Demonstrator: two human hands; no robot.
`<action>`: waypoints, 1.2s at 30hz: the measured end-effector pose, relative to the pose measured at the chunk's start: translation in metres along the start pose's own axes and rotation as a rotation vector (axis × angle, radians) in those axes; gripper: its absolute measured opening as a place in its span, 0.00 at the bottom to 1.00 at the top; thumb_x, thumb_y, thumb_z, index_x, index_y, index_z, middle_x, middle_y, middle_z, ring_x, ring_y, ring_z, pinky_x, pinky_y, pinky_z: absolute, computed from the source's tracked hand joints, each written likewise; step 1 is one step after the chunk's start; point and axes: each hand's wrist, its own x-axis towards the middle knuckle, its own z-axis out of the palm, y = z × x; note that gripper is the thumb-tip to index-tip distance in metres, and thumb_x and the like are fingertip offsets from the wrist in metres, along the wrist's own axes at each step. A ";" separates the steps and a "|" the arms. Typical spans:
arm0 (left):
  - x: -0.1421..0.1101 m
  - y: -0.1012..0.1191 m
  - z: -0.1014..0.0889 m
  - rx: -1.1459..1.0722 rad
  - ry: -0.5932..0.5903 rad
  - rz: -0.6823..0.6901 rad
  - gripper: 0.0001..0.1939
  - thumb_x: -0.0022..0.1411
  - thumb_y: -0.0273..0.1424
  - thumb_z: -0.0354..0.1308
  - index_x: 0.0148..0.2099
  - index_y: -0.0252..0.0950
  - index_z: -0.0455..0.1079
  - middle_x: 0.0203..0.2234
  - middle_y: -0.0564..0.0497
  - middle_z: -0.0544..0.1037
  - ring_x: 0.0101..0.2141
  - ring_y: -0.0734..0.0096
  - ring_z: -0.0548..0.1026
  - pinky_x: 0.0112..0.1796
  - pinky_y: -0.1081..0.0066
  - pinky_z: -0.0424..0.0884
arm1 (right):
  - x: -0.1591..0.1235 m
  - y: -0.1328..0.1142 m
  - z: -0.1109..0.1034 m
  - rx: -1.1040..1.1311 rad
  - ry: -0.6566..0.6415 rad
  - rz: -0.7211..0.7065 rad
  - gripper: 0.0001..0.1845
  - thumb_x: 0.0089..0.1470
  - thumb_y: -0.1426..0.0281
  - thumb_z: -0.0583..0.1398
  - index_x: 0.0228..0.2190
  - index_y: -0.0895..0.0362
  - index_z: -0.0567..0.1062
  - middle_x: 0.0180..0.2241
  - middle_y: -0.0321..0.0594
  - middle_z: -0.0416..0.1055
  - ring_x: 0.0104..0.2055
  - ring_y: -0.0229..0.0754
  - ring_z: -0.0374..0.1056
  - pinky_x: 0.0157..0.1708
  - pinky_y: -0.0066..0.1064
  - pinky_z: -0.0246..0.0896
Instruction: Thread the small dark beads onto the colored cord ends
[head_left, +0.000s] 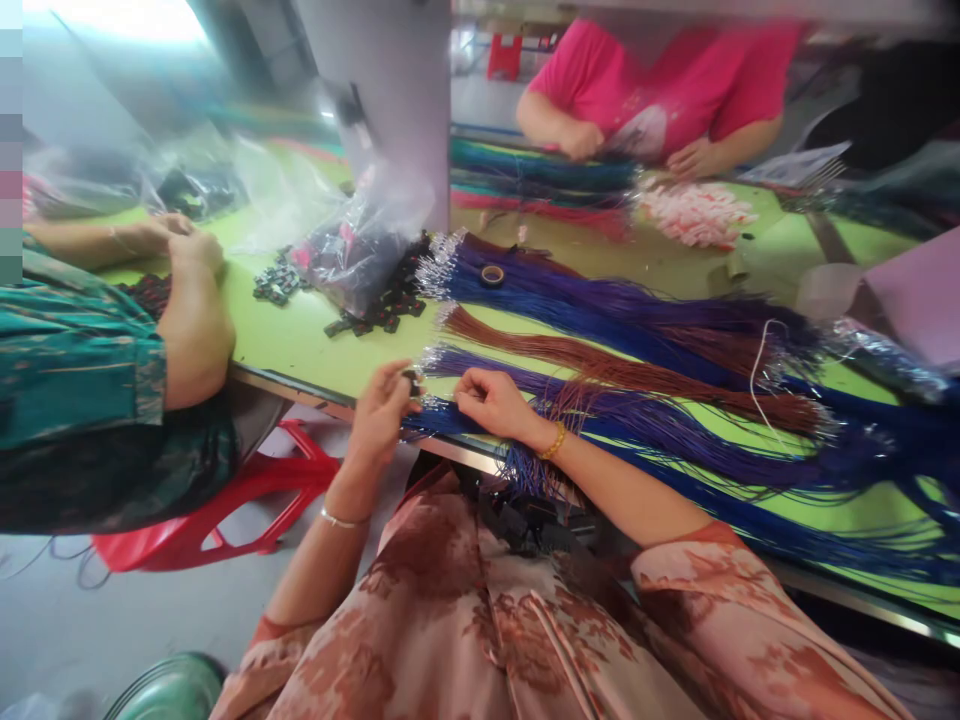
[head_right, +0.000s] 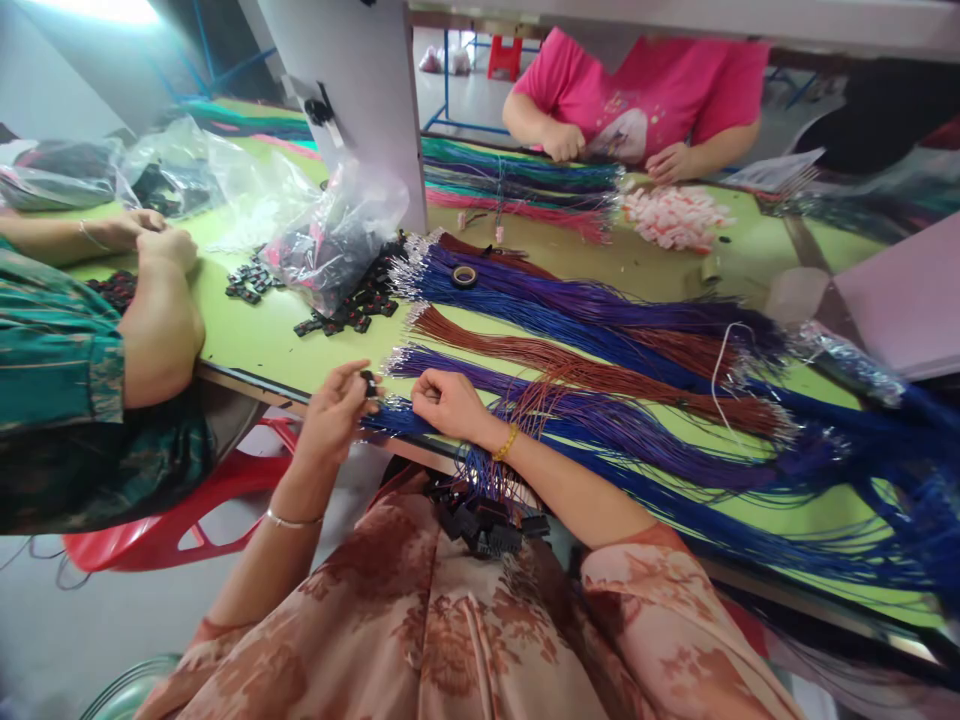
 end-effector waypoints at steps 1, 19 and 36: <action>-0.005 -0.002 0.010 -0.118 -0.063 -0.086 0.17 0.57 0.35 0.62 0.48 0.37 0.69 0.35 0.48 0.75 0.33 0.73 0.74 0.30 0.76 0.70 | -0.001 -0.001 0.000 -0.003 0.009 -0.009 0.05 0.47 0.69 0.57 0.23 0.58 0.69 0.19 0.30 0.62 0.21 0.31 0.53 0.24 0.24 0.49; -0.014 -0.014 0.027 -0.350 -0.156 -0.262 0.19 0.50 0.33 0.68 0.45 0.35 0.74 0.34 0.50 0.77 0.31 0.78 0.75 0.33 0.78 0.73 | -0.007 -0.010 -0.001 -0.128 0.044 -0.021 0.07 0.46 0.67 0.58 0.22 0.58 0.68 0.17 0.29 0.60 0.20 0.31 0.52 0.23 0.25 0.45; -0.024 -0.025 0.040 -0.240 0.055 -0.161 0.20 0.43 0.35 0.71 0.38 0.33 0.71 0.25 0.53 0.77 0.24 0.78 0.73 0.29 0.76 0.69 | -0.013 -0.002 0.009 -0.369 -0.053 -0.233 0.05 0.53 0.72 0.55 0.26 0.58 0.68 0.24 0.38 0.68 0.26 0.36 0.58 0.28 0.28 0.48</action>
